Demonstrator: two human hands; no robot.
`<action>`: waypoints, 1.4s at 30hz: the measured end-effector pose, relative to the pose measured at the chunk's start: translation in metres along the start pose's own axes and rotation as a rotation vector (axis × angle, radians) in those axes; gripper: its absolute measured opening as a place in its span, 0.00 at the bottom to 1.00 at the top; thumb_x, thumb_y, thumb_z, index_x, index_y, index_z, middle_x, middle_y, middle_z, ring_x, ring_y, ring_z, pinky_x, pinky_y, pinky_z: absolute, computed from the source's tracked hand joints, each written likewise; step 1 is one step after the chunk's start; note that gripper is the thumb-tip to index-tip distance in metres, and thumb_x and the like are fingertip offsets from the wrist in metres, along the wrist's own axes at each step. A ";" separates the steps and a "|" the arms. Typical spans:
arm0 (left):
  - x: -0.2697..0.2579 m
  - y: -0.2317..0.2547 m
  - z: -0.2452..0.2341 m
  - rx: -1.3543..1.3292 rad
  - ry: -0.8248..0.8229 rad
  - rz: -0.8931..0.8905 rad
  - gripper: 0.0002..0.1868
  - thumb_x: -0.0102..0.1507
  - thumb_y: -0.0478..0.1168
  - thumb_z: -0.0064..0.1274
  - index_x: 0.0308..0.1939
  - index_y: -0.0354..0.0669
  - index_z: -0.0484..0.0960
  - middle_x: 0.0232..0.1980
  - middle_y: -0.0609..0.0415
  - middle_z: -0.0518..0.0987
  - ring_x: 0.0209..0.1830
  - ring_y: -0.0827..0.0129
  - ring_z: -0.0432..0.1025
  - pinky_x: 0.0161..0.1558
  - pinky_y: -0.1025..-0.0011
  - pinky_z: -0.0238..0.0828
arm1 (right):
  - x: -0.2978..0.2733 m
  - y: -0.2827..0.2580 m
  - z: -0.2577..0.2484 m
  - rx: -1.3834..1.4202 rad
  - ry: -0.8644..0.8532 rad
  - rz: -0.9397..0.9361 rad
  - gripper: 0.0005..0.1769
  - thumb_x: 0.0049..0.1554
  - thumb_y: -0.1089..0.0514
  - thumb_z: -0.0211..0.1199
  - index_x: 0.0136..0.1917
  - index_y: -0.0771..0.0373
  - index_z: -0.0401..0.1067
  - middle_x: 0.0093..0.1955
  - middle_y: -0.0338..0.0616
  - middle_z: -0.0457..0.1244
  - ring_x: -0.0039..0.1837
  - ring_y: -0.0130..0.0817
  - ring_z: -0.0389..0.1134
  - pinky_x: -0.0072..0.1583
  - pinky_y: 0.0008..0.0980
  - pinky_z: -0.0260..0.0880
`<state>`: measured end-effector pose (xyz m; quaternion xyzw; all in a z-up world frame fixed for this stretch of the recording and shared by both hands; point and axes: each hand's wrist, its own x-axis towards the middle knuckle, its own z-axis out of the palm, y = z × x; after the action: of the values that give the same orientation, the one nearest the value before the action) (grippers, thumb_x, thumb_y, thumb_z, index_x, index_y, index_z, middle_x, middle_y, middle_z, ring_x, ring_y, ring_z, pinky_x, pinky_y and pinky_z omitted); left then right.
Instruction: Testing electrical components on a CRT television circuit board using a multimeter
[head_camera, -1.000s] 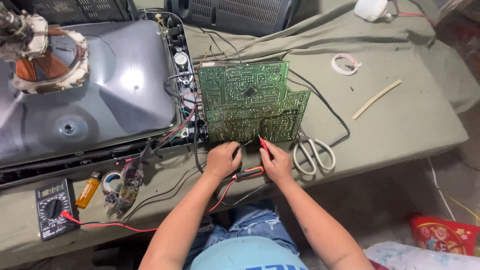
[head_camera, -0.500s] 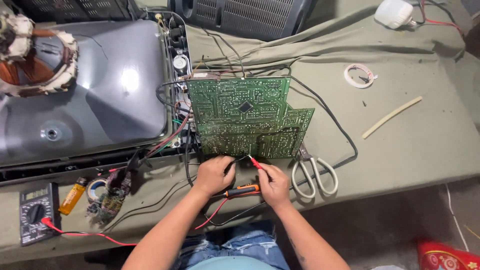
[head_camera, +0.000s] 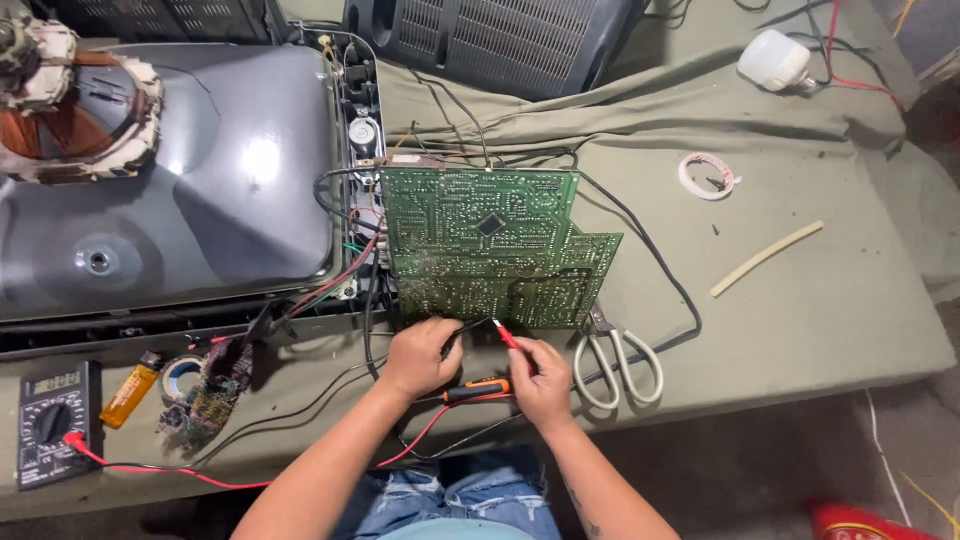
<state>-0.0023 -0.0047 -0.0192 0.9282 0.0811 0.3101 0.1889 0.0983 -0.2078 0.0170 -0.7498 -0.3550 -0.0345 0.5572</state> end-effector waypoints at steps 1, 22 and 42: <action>-0.001 -0.001 0.000 -0.015 0.028 -0.001 0.09 0.63 0.49 0.52 0.45 0.58 0.81 0.31 0.61 0.78 0.31 0.64 0.79 0.37 0.71 0.78 | -0.002 0.003 0.001 0.003 0.042 -0.002 0.08 0.58 0.62 0.65 0.50 0.60 0.82 0.37 0.48 0.71 0.41 0.48 0.73 0.45 0.40 0.72; 0.066 -0.005 -0.129 -1.236 -0.091 -0.486 0.18 0.67 0.25 0.40 0.52 0.33 0.86 0.41 0.42 0.86 0.34 0.60 0.81 0.40 0.69 0.81 | 0.062 -0.066 0.002 0.398 -0.062 -0.307 0.16 0.63 0.69 0.51 0.63 0.68 0.68 0.61 0.60 0.69 0.52 0.48 0.76 0.52 0.39 0.86; 0.018 0.020 -0.108 -0.640 -0.106 0.172 0.06 0.65 0.40 0.60 0.40 0.42 0.82 0.37 0.52 0.81 0.30 0.59 0.73 0.35 0.66 0.72 | 0.101 -0.042 0.053 -0.034 0.108 -0.627 0.15 0.67 0.50 0.52 0.51 0.62 0.72 0.49 0.53 0.70 0.44 0.43 0.71 0.50 0.40 0.74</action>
<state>-0.0524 0.0141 0.0782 0.8401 -0.1089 0.2859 0.4480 0.1312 -0.1068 0.0760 -0.6102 -0.5381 -0.2504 0.5248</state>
